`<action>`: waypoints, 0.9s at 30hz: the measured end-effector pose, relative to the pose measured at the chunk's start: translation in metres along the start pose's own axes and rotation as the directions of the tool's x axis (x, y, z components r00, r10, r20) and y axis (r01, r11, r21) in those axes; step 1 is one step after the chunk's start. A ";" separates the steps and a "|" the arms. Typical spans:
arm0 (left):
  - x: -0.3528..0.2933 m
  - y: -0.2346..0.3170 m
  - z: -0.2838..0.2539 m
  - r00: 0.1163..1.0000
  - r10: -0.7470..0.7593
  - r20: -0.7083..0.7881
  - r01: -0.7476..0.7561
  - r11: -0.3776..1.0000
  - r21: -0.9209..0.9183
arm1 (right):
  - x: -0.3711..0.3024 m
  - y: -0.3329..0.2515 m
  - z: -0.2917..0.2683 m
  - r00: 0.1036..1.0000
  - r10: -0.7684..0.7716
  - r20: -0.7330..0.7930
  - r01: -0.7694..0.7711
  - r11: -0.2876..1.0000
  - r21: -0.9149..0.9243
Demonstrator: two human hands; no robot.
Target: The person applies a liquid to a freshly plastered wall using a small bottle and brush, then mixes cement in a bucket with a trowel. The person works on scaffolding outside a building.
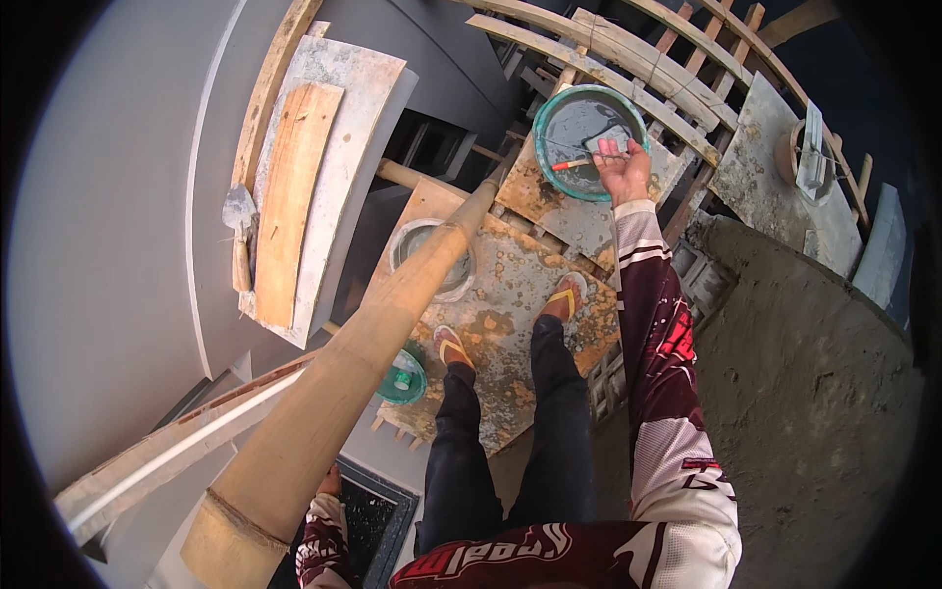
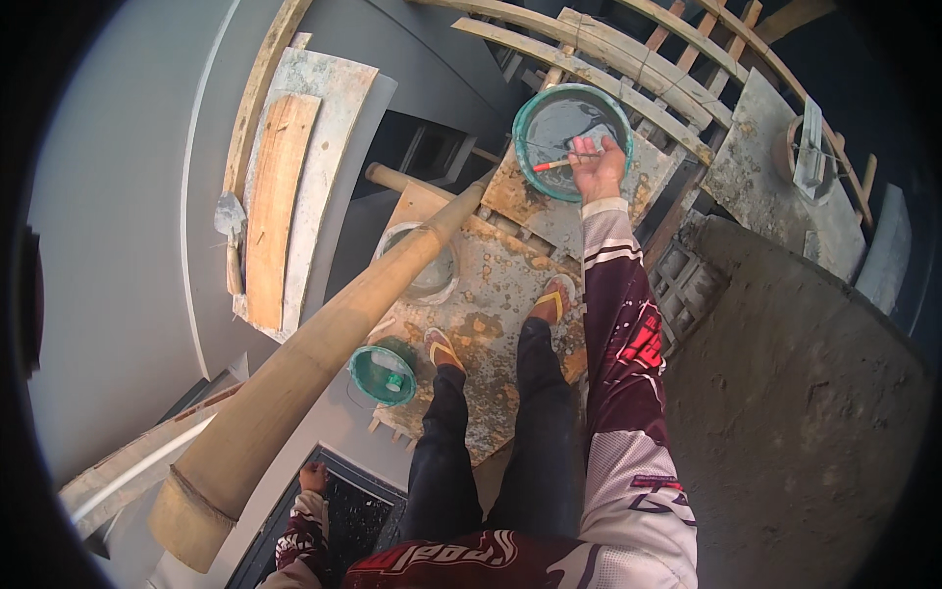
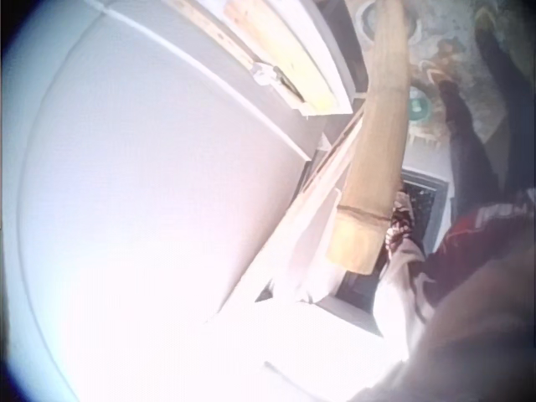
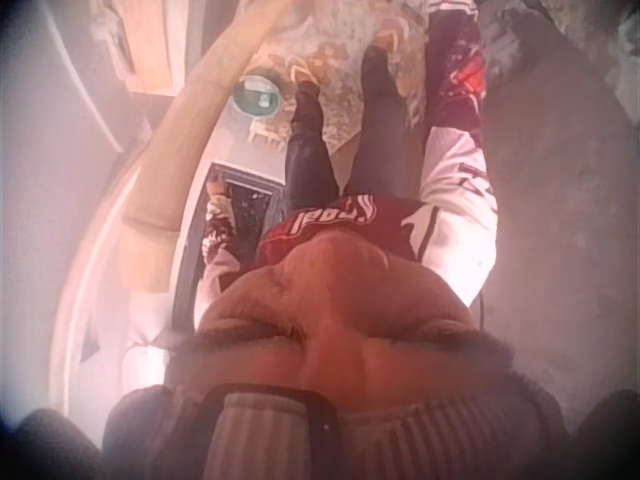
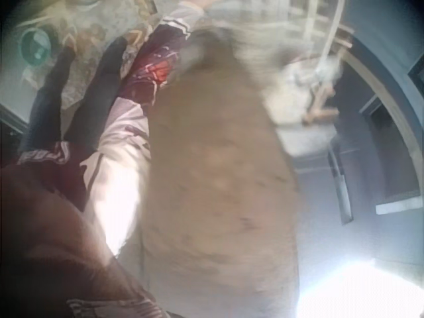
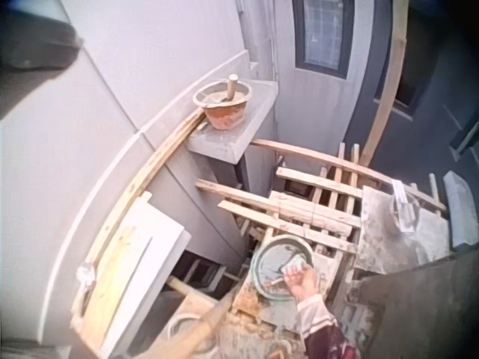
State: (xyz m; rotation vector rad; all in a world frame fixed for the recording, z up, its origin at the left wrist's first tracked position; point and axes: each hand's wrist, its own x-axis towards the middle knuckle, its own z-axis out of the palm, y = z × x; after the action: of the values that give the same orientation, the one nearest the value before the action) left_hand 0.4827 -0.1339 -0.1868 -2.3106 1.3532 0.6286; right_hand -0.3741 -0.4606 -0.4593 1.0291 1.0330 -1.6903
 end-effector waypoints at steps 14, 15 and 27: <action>0.025 0.077 -0.030 0.982 -0.162 0.096 0.113 0.915 0.387 | -0.138 -0.077 -0.313 0.873 -0.446 0.198 -0.066 -0.510 -0.858; 0.017 0.087 -0.025 0.965 -0.202 0.167 0.118 0.904 0.411 | -0.165 -0.070 -0.303 0.903 -0.411 0.124 -0.140 -0.555 -0.820; 0.079 0.123 -0.097 0.953 0.253 -0.168 -0.265 0.962 -0.059 | -0.427 -0.057 -0.333 0.613 -0.707 0.351 0.438 -0.065 -0.897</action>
State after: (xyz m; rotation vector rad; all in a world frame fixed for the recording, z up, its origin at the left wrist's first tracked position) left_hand 0.4257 -0.2986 -0.1638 -2.3068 1.7565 0.5970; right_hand -0.2454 -0.0276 -0.1554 -0.2253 2.5354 -0.9789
